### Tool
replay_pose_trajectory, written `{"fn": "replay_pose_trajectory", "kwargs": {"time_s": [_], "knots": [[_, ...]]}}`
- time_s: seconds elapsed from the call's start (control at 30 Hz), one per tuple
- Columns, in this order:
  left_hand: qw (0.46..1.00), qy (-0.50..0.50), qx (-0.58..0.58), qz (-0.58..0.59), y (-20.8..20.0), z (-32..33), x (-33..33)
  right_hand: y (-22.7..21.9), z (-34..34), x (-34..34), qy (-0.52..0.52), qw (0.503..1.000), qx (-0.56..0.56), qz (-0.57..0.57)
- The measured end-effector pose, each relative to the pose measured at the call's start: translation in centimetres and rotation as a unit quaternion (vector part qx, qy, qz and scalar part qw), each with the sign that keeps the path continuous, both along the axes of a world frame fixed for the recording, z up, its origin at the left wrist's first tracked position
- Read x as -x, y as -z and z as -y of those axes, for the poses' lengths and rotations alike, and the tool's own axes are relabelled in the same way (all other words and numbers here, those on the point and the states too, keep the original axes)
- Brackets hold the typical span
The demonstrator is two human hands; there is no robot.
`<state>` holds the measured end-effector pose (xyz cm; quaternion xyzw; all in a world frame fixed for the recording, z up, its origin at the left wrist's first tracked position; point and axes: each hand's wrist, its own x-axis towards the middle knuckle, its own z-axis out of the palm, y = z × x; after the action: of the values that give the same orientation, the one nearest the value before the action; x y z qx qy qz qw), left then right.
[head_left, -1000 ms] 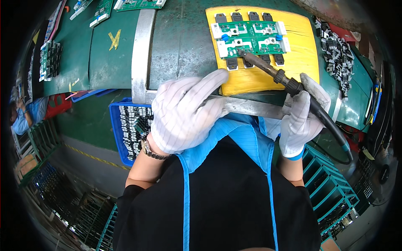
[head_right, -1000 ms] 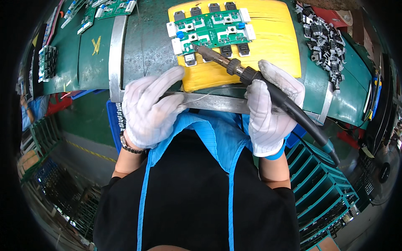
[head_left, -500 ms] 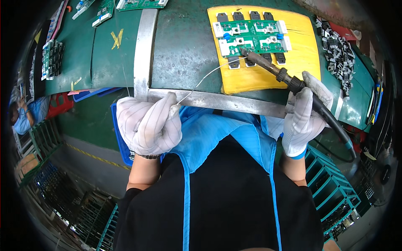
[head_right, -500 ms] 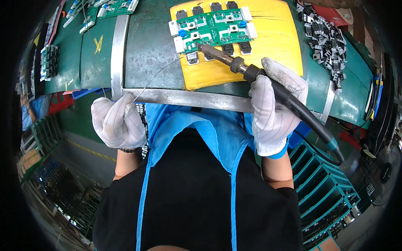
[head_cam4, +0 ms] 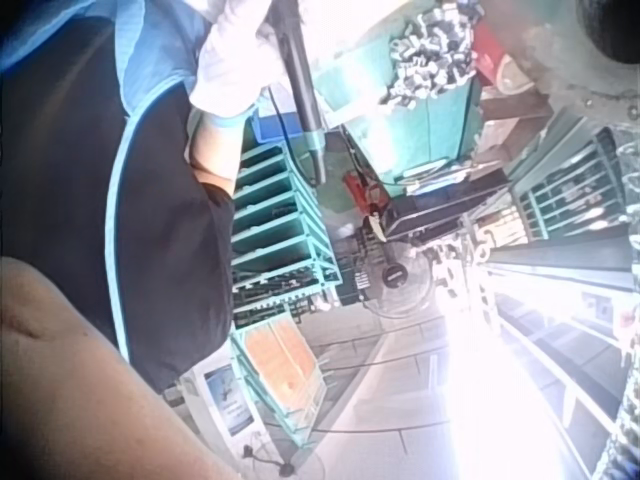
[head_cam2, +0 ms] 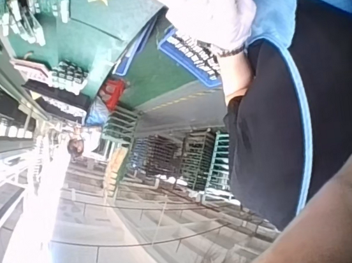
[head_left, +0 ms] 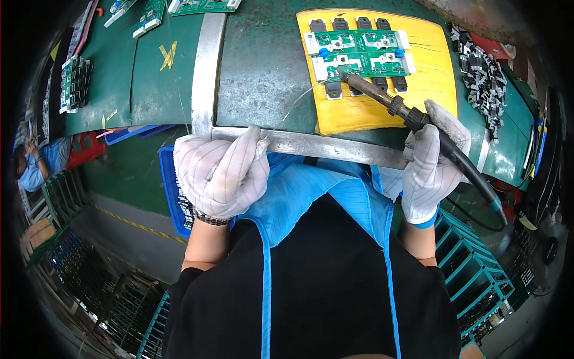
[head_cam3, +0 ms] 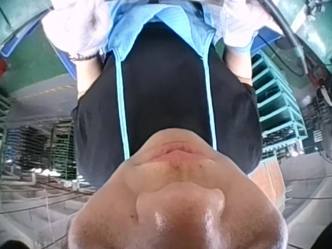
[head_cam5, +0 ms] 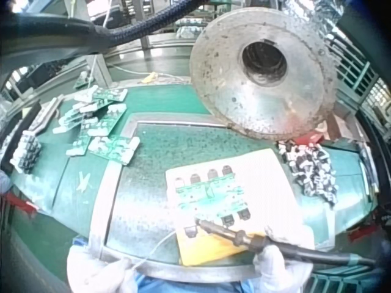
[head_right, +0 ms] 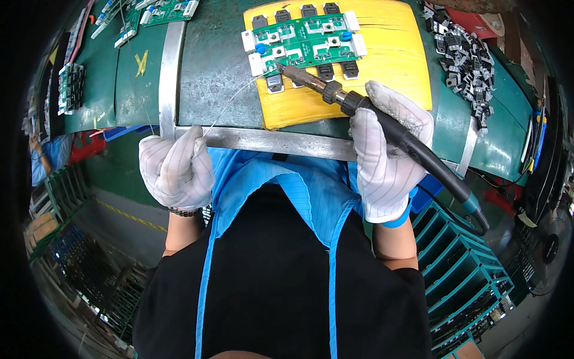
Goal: The person solders electronic components onto a printed circuit board at a workbench. This is done using a soldering iron and solder wire.
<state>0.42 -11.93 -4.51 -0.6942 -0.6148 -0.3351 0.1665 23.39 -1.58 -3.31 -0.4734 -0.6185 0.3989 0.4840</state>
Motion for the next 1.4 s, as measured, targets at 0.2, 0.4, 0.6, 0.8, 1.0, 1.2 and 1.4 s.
{"fn": "replay_pose_trajectory", "kwargs": {"time_s": [0.2,0.4,0.6,0.8,1.0,1.2,1.4], "knots": [[1.0,0.014,0.002,-0.01,0.4,0.0,-0.1,-0.1,0.1,0.4,0.02,1.0,-0.017,0.01],[0.991,0.101,0.063,0.059,-1.3,-0.6,-0.5,0.1,0.2,-0.8,-0.002,0.998,0.011,-0.057],[0.98,0.135,0.139,0.049,-0.7,-2.1,-2.3,-0.6,0.3,-0.2,-0.007,0.996,0.071,-0.046],[0.978,0.137,0.155,0.03,-0.6,-2.9,-2.8,0.0,0.0,0.1,0.001,1.0,0.01,-0.015],[0.979,0.14,0.145,0.034,-0.2,-2.7,-2.8,0.0,0.1,0.1,0.006,1.0,-0.004,0.002],[0.978,0.142,0.151,0.032,-0.3,-2.7,-2.8,0.0,0.3,-0.2,0.031,0.999,-0.021,-0.001],[0.98,0.137,0.144,0.028,-0.1,-2.8,-2.9,0.2,0.2,-0.2,0.049,0.998,-0.028,-0.014]]}}
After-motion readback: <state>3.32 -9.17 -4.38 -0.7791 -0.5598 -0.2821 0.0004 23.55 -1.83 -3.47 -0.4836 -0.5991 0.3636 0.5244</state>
